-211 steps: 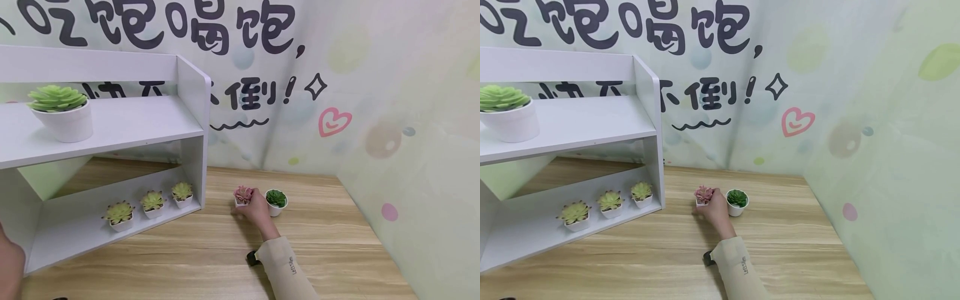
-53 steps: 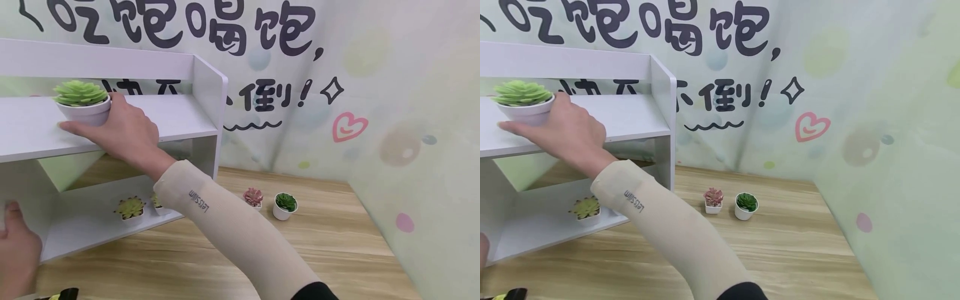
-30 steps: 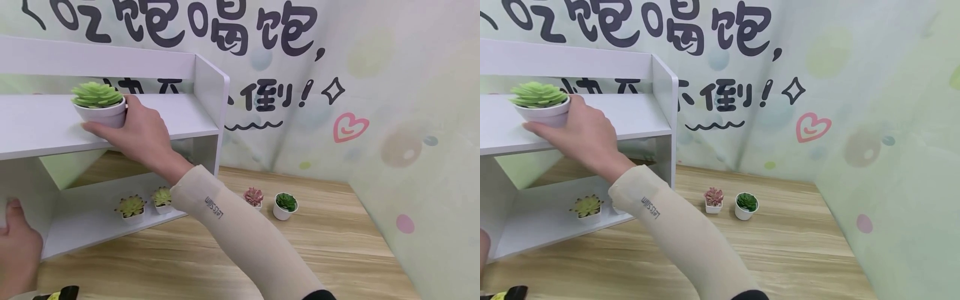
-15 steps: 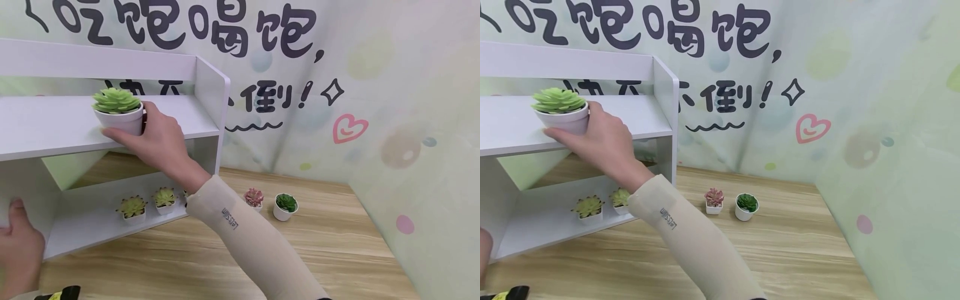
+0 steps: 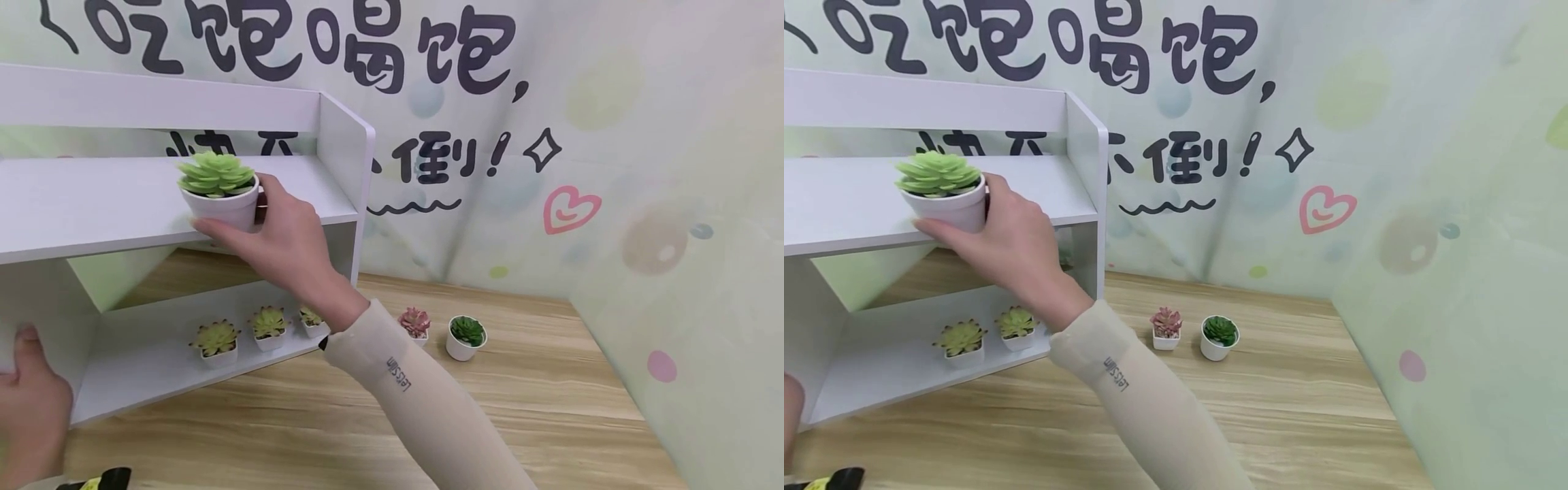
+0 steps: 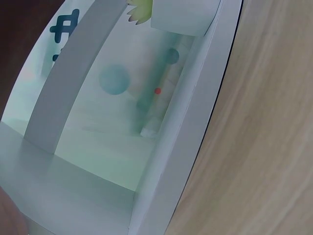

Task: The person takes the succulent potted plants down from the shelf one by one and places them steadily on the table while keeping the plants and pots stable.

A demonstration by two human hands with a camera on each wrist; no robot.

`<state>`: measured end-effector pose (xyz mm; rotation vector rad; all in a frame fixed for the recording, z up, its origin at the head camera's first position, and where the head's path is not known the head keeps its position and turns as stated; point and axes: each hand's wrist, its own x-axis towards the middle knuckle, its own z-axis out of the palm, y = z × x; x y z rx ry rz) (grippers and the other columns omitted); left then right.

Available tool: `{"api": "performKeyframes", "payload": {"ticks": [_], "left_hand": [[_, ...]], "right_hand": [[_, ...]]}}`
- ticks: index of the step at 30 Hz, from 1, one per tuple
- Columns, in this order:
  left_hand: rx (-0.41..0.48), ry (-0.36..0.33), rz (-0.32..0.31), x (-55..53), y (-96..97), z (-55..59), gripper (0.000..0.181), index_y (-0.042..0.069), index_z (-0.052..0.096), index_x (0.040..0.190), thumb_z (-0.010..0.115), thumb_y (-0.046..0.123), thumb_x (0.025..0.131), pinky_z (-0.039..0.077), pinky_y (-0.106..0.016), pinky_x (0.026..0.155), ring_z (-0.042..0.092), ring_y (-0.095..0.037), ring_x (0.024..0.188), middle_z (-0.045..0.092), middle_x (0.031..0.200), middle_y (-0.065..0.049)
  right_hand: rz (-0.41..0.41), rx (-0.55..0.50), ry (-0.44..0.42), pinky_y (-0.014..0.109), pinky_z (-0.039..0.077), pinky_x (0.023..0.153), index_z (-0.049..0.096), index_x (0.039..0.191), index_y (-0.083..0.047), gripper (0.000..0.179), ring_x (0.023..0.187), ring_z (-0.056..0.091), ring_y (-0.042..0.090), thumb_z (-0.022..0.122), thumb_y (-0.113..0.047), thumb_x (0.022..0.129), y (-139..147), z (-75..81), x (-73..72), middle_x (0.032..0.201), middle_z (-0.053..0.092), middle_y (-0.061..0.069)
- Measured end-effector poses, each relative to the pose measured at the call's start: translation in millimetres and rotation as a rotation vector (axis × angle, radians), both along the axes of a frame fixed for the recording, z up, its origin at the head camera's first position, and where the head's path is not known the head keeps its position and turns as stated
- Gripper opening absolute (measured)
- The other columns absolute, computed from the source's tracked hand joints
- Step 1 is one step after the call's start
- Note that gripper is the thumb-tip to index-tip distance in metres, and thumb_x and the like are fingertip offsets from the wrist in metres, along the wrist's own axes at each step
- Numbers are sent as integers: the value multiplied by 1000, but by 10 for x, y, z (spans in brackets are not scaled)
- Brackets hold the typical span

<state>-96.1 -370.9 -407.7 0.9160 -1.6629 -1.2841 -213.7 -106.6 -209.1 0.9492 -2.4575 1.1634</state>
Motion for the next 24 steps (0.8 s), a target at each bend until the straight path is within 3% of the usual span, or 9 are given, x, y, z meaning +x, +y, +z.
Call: {"api": "performKeyframes", "payload": {"ticks": [1,2,6,8,9,13,17,21,24], "left_hand": [[-21,-4,13,-10,-1,-20,64,22,11,162,35,43,107,5,-25,128,17,-3,151,11,171,0],[-26,-22,24,-9,-8,-40,64,22,14,162,35,45,107,12,-23,126,31,-4,145,31,165,0],[-37,-77,50,-16,-12,-51,61,25,17,162,34,46,107,17,-28,127,36,-6,144,37,162,-1],[-2,-117,36,-5,-28,-30,60,28,17,162,33,47,107,16,-33,129,32,-12,149,36,163,-2],[-2,-125,34,-7,-33,-23,60,30,15,162,32,47,107,10,-37,130,18,-13,154,17,170,0],[18,-184,22,16,-73,-49,59,30,19,162,30,49,107,9,-42,130,18,-19,155,17,171,1],[6,-179,19,9,-67,-58,59,30,18,162,30,47,107,9,-42,130,17,-19,155,17,171,1],[24,-179,24,-13,-64,-51,59,31,17,162,30,48,107,10,-43,130,19,-20,155,19,170,-3],[-115,-187,16,-27,-96,-76,57,19,25,161,27,41,109,14,-48,130,25,-31,153,26,167,-14]], "right_hand": [[3,-7,6,9,48,78,53,138,-16,75,103,65,2,81,-55,80,24,-3,-3,118,70,-6],[11,-12,8,9,48,78,53,139,-16,75,102,64,2,81,-54,80,47,-7,-5,118,70,-6],[44,-11,12,8,48,81,50,142,-15,75,101,62,0,81,-50,83,142,-28,6,118,70,-6],[68,-22,7,8,49,83,48,143,-15,74,102,63,0,81,-46,84,191,-47,16,120,69,-5],[74,-28,7,8,49,85,48,144,-15,74,104,63,0,81,-45,84,214,-57,24,122,69,-5],[95,-69,28,12,50,94,48,144,-13,74,113,63,2,83,-40,83,286,-113,47,131,68,-2],[53,-92,57,19,50,102,50,143,-13,75,122,62,5,85,-37,82,432,-194,84,135,67,0],[43,-141,7,27,50,107,52,142,-15,72,126,60,6,87,-32,81,659,-369,99,135,66,-2],[57,-171,-47,28,50,108,54,140,-17,69,125,61,6,87,-29,80,814,-534,82,134,66,-3]]}}
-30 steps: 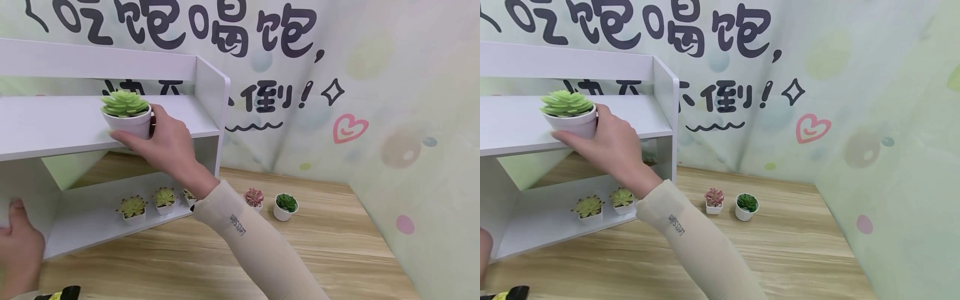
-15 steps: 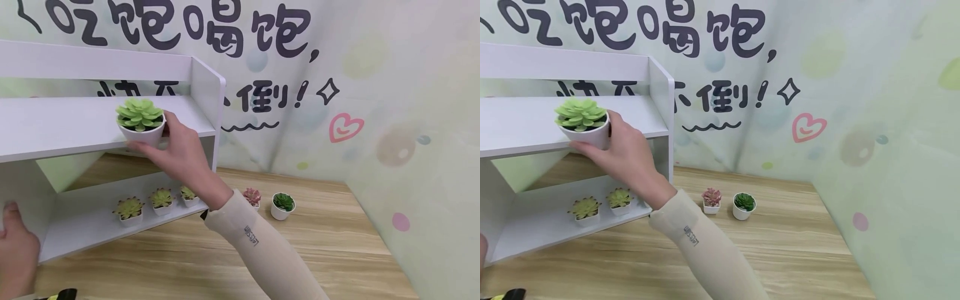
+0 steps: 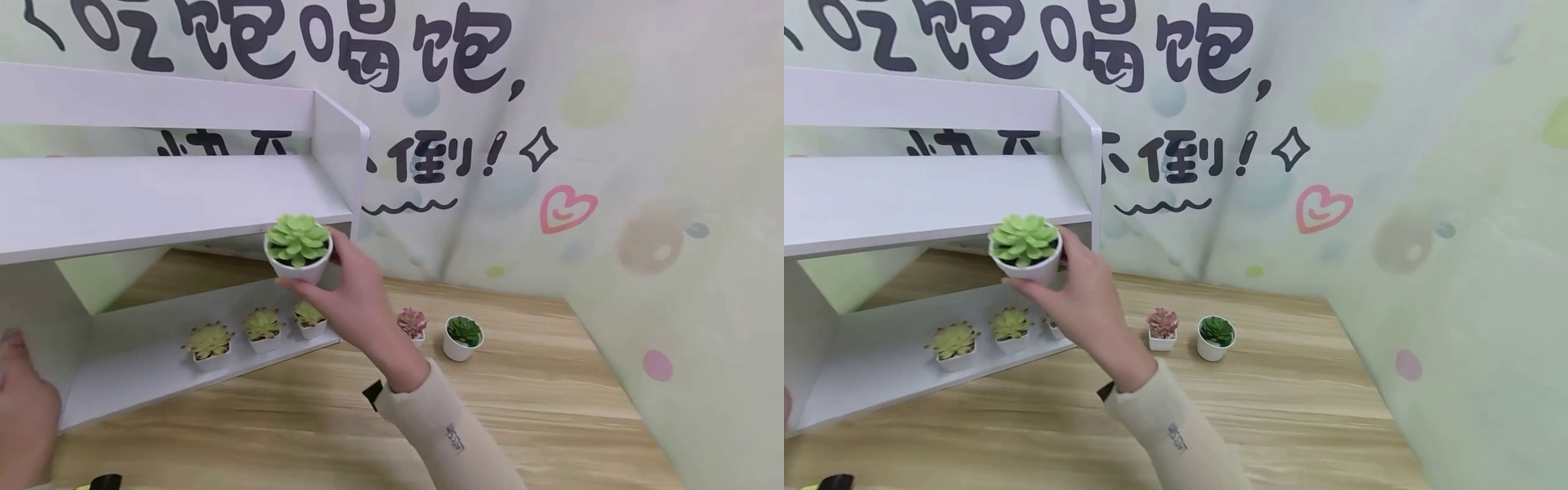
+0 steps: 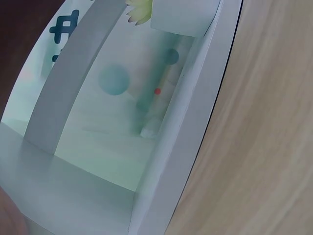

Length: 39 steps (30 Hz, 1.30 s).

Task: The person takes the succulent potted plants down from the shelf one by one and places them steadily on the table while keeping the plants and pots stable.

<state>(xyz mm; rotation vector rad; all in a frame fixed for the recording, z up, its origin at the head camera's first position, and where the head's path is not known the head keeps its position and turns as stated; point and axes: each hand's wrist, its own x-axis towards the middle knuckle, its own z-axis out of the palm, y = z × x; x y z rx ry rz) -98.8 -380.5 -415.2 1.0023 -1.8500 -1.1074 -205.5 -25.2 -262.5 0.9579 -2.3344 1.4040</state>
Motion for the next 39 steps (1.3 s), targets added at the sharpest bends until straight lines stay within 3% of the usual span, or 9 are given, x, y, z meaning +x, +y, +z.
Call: {"api": "performKeyframes", "payload": {"ticks": [3,6,12,20,27,33,35,36,39], "left_hand": [[-190,-7,-15,-22,-36,-35,55,8,30,158,23,34,110,20,-55,127,32,-43,148,34,160,-23],[-281,8,-26,-36,-57,-53,53,9,31,158,23,31,110,20,-57,126,32,-45,148,36,160,-24],[-377,107,-3,-36,-46,-12,50,21,37,157,29,34,110,24,-51,126,35,-34,149,40,161,-14],[-405,125,20,-3,-10,57,49,14,43,153,31,33,110,29,-55,123,42,-42,143,46,153,-22],[-264,39,10,-30,-58,-36,53,12,36,156,25,35,110,23,-57,125,37,-43,145,41,156,-23],[-271,37,3,-32,-50,-38,53,13,35,157,26,34,110,21,-54,126,35,-40,148,39,159,-20],[-190,48,-10,-15,-25,-18,52,16,35,157,26,37,110,20,-47,128,33,-31,150,38,160,-16],[-143,54,-5,-12,-14,-9,49,22,41,153,27,39,110,22,-41,127,39,-24,145,47,153,-11],[51,21,-21,22,27,24,49,32,32,157,27,43,109,16,-36,129,30,-16,150,36,163,-3]], "right_hand": [[-11,-18,-40,28,51,106,56,138,-17,67,122,63,8,87,-30,80,140,-139,-18,132,67,-4],[-30,-25,-74,29,53,104,56,138,-17,67,120,66,10,87,-29,81,245,-239,-29,130,68,-4],[-59,-12,-149,30,55,102,55,141,-17,68,118,67,13,86,-27,82,362,-372,-25,129,69,-1],[-89,-36,-200,34,57,98,58,137,-17,67,113,69,15,89,-28,78,460,-606,-81,125,70,-1],[-158,-14,-249,39,53,103,59,135,-17,65,110,71,20,88,-31,79,541,-821,-227,123,71,2],[-194,-13,-289,44,55,104,57,137,-12,67,112,69,25,88,-26,79,666,-867,-316,124,70,9],[-209,-19,-295,43,59,97,56,138,-11,68,113,68,25,87,-25,79,729,-866,-335,124,69,10],[-218,-21,-298,42,59,96,56,137,-11,68,114,68,25,87,-25,79,765,-862,-343,124,69,11],[-243,-32,-302,41,60,95,56,137,-11,67,114,68,26,87,-24,79,884,-861,-360,124,69,12]]}}
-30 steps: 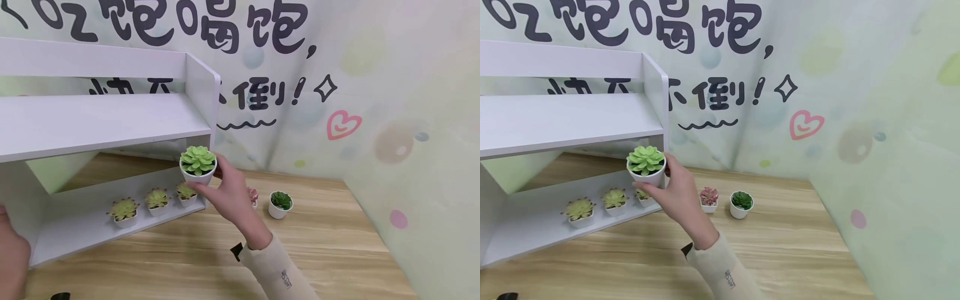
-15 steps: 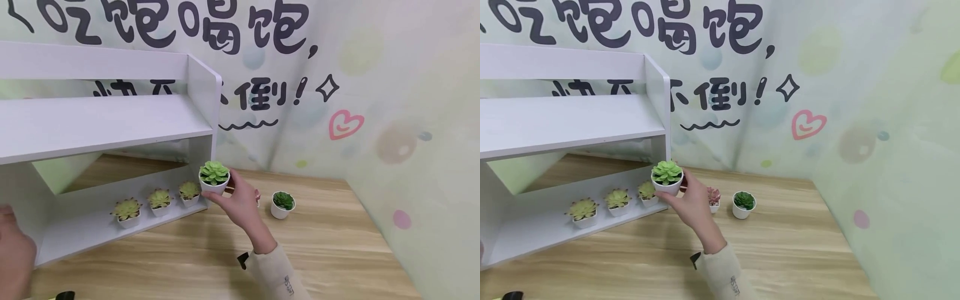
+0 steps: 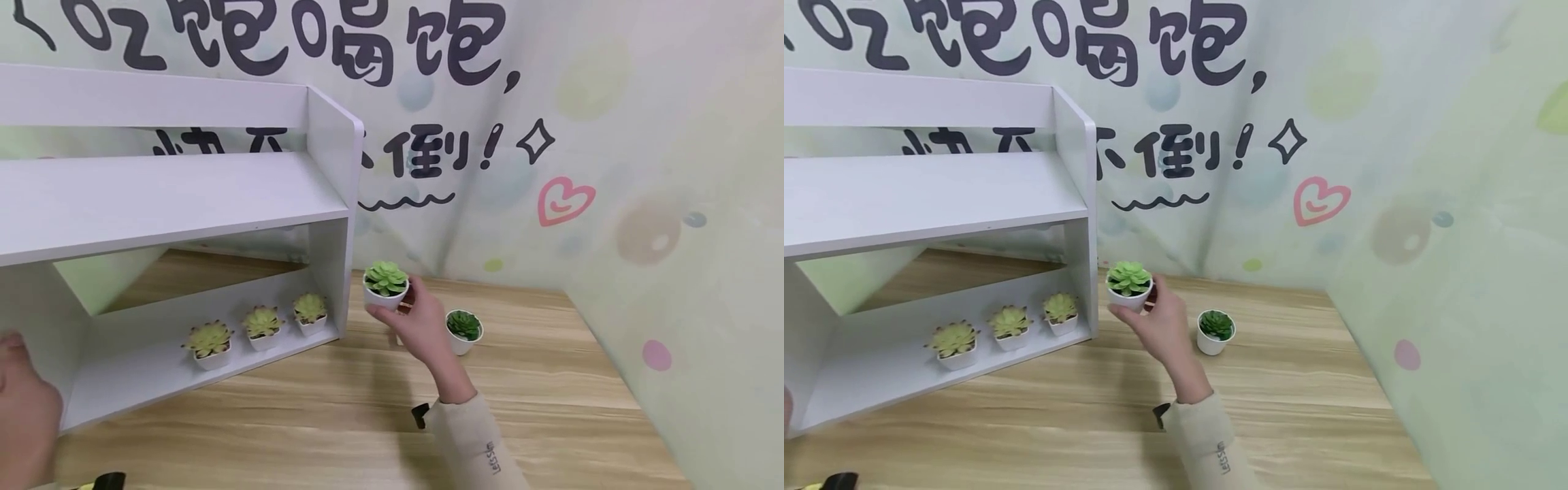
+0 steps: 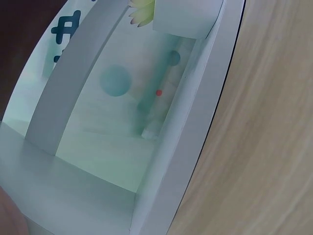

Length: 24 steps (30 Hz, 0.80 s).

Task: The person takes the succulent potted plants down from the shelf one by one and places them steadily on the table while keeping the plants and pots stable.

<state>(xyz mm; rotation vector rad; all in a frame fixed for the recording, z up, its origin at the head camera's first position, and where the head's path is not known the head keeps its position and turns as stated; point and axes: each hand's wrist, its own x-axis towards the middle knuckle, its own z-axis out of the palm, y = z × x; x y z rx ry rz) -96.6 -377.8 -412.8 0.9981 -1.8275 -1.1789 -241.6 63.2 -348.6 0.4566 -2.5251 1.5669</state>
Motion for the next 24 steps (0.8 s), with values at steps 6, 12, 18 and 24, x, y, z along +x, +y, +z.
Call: {"api": "performKeyframes", "payload": {"ticks": [6,12,18,24], "left_hand": [[85,17,23,-4,28,0,57,34,18,161,31,47,107,9,-41,130,17,-15,155,17,170,3],[-75,60,115,-39,35,-54,52,21,49,150,34,47,107,26,-34,125,41,-10,142,48,156,-6],[-55,58,94,-34,25,-63,51,20,50,148,34,46,107,28,-31,122,44,-3,134,57,140,8],[-80,55,49,-16,13,-56,51,23,40,154,31,44,108,21,-39,127,35,-18,148,39,161,-9]], "right_hand": [[-62,20,-7,41,60,95,54,139,-10,71,114,69,29,88,-23,78,283,-11,-25,125,68,14],[-98,65,-34,43,58,97,52,139,-9,71,117,68,30,88,-22,78,568,-61,-60,129,66,14],[-124,113,-60,42,58,98,50,140,-7,70,120,66,32,85,-23,82,840,-85,-121,133,63,17],[-180,126,-89,46,55,103,43,146,-6,76,127,61,36,82,-24,84,1078,-21,-183,140,58,18]]}}
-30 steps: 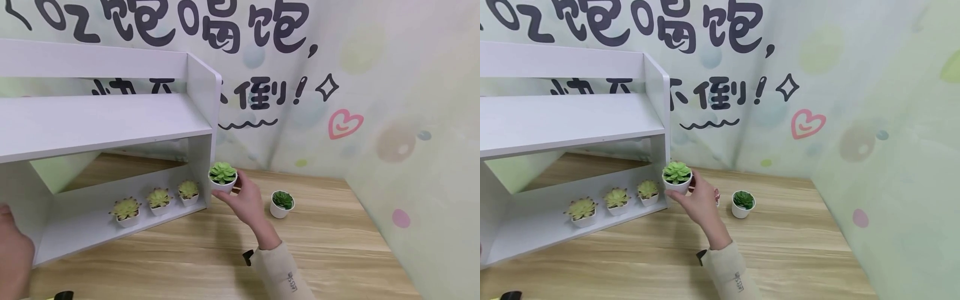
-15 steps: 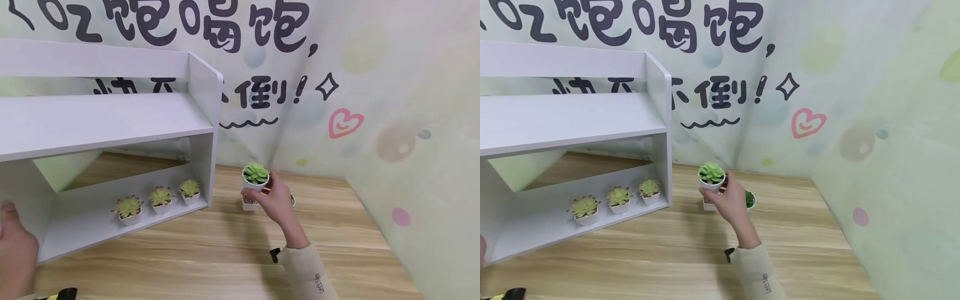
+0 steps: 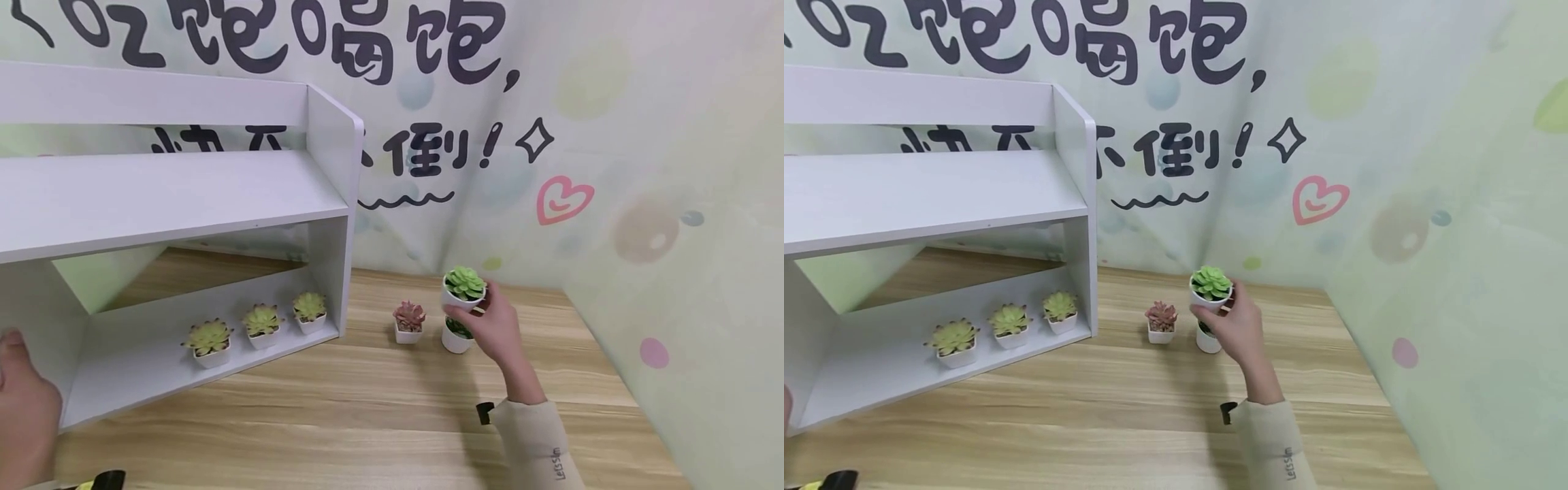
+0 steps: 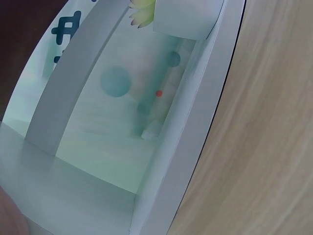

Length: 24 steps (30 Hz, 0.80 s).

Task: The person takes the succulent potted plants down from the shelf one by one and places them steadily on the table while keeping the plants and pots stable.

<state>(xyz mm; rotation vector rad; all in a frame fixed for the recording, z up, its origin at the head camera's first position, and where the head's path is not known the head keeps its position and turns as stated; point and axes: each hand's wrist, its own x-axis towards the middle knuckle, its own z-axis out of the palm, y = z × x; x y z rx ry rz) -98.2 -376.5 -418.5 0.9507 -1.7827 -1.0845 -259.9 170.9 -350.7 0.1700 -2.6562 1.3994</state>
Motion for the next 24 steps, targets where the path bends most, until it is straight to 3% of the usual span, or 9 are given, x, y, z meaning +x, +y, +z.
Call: {"api": "performKeyframes", "payload": {"ticks": [5,10,14,19,24], "left_hand": [[-200,-4,-13,-23,-67,9,52,25,32,159,28,40,109,16,-43,129,29,-26,152,33,164,-8],[-289,3,-16,-42,-124,-11,49,35,31,158,29,40,109,17,-42,129,29,-23,153,33,165,-3],[-284,-18,-41,-53,-119,-1,50,34,30,159,26,36,110,17,-44,129,27,-24,154,31,166,-1],[-322,9,-37,-84,-123,-31,48,30,36,157,27,36,110,25,-42,126,36,-25,149,40,161,-6],[-330,19,-72,-115,-198,-129,48,37,34,157,27,35,110,22,-35,128,33,-19,151,39,162,-1]], "right_hand": [[-55,55,3,48,55,103,40,150,-7,79,126,60,37,81,-28,85,206,30,-31,142,56,18],[-89,92,18,48,55,99,38,152,-10,83,123,62,36,82,-33,85,388,30,-49,141,58,18],[-113,115,-12,43,55,94,37,152,-11,85,123,62,35,82,-37,84,513,29,-59,141,57,16],[-128,162,-42,36,53,87,37,151,-8,86,118,63,36,82,-38,84,630,15,-87,138,56,18],[-141,191,-60,41,49,91,37,149,-3,84,116,60,35,82,-33,84,699,-25,-115,135,56,22]]}}
